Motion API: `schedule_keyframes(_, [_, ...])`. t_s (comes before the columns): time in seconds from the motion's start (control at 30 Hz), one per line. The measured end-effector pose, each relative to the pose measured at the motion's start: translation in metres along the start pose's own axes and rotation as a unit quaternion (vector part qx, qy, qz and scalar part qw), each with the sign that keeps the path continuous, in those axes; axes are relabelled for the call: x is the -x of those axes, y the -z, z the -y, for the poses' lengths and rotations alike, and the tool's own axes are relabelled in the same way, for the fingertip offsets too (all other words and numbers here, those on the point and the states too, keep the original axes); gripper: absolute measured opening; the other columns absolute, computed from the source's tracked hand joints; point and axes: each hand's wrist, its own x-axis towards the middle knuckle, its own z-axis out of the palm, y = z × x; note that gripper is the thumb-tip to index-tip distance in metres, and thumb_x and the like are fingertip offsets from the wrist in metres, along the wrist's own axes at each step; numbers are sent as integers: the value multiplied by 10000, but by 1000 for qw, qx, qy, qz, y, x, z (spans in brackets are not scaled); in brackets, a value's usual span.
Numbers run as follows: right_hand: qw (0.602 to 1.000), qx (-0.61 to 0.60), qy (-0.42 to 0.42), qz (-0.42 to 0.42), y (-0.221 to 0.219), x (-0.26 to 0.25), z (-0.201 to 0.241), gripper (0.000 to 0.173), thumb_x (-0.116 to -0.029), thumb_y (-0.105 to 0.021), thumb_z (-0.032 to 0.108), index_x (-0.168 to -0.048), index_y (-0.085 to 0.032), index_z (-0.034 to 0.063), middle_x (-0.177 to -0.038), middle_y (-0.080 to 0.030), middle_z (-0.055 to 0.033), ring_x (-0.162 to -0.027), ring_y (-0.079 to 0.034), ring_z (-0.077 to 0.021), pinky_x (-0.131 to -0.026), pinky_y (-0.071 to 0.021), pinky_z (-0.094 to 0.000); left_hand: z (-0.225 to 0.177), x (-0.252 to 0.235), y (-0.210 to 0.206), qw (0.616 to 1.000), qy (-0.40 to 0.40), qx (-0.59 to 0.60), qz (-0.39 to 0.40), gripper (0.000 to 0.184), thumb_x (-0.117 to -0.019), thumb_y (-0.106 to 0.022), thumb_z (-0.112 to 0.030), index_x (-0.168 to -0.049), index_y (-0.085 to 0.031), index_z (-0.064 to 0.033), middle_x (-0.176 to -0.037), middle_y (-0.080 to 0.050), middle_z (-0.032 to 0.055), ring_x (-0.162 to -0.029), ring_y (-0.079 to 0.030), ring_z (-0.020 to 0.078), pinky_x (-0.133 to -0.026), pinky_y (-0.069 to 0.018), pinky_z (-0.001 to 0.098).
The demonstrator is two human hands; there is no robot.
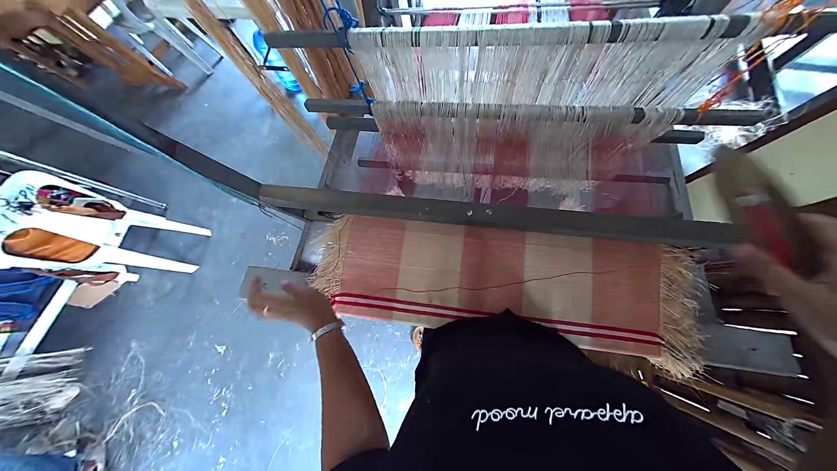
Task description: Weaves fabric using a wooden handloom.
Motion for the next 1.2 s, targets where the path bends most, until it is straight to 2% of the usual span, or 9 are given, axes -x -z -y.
schedule_keyframes(0.13, [986,37,81,140,-97,-10,94,608,-995,-625,498,-1423,-557,71,-1208,-677,-222,-1039,-685,-402,-888,-542,-640,-85,90,-53,876,-119,272,380,548,-1081,-444,-189,-1556,-248,-1,-1387,-579,175,-1154,-662,243,-977,-572,436])
schedule_keyframes(0.2, [969,31,126,208,-143,-11,123,602,-1005,-587,528,-1463,-527,143,-1285,-650,-188,-991,-703,-382,-813,-575,-611,-119,139,-60,758,-56,379,528,663,-1087,-445,-259,-1603,-94,-37,-1347,-623,192,-1070,-722,296,-914,-627,487])
schedule_keyframes(0.27, [955,13,167,245,-176,-7,141,622,-1004,-586,517,-1487,-497,135,-1302,-630,-188,-972,-704,-378,-781,-582,-586,-134,169,-54,714,45,425,554,707,-1078,-487,-309,-1595,-64,-76,-1326,-581,225,-1029,-724,326,-843,-650,509])
schedule_keyframes(0.43, [988,-74,117,65,-185,2,103,731,-938,-649,599,-1472,-546,111,-1442,-580,-152,-1322,-554,-351,-1073,-458,-612,-110,159,-48,756,152,404,492,661,-1065,-511,-311,-1555,-118,-105,-1205,-621,183,-928,-734,301,-738,-657,499])
schedule_keyframes(0.53, [977,-77,-66,-187,-152,-13,12,936,-958,-647,522,-1593,-242,-35,-1622,-276,-315,-1500,-290,-474,-1218,-249,-652,-81,124,-43,816,198,371,397,625,-1075,-492,-268,-1547,-125,-87,-1171,-617,141,-866,-715,230,-690,-636,421])
schedule_keyframes(0.63, [949,-63,-217,-221,-144,-26,-70,1116,-980,-510,627,-1585,54,-122,-1640,8,-404,-1540,-73,-544,-1236,-132,-660,-53,85,-37,849,228,354,318,561,-1093,-448,-250,-1538,-160,-68,-1175,-599,133,-832,-705,200,-681,-628,387])
schedule_keyframes(0.97, [956,-117,-212,-168,-149,-114,-97,1162,-985,-436,708,-1567,235,-41,-1663,145,-330,-1566,-3,-479,-1233,-56,-677,-18,-22,-61,893,228,372,112,484,-1121,-363,-230,-1524,-154,-62,-1205,-579,185,-866,-703,252,-728,-626,428])
schedule_keyframes(1.1, [950,-161,-194,-186,-144,-182,-106,1212,-968,-480,714,-1549,296,-13,-1680,56,-317,-1573,-91,-437,-1250,-142,-627,-9,-72,-90,884,220,409,43,524,-1130,-358,-266,-1559,-114,-90,-1322,-548,219,-981,-701,297,-805,-624,462])
schedule_keyframes(1.2, [941,-217,-184,-185,-134,-210,-106,1228,-959,-548,683,-1564,259,-17,-1679,-76,-303,-1557,-237,-327,-1258,-265,-448,-11,-102,-111,888,219,403,-12,549,-1130,-370,-259,-1557,-86,-63,-1326,-542,241,-995,-708,304,-816,-634,469])
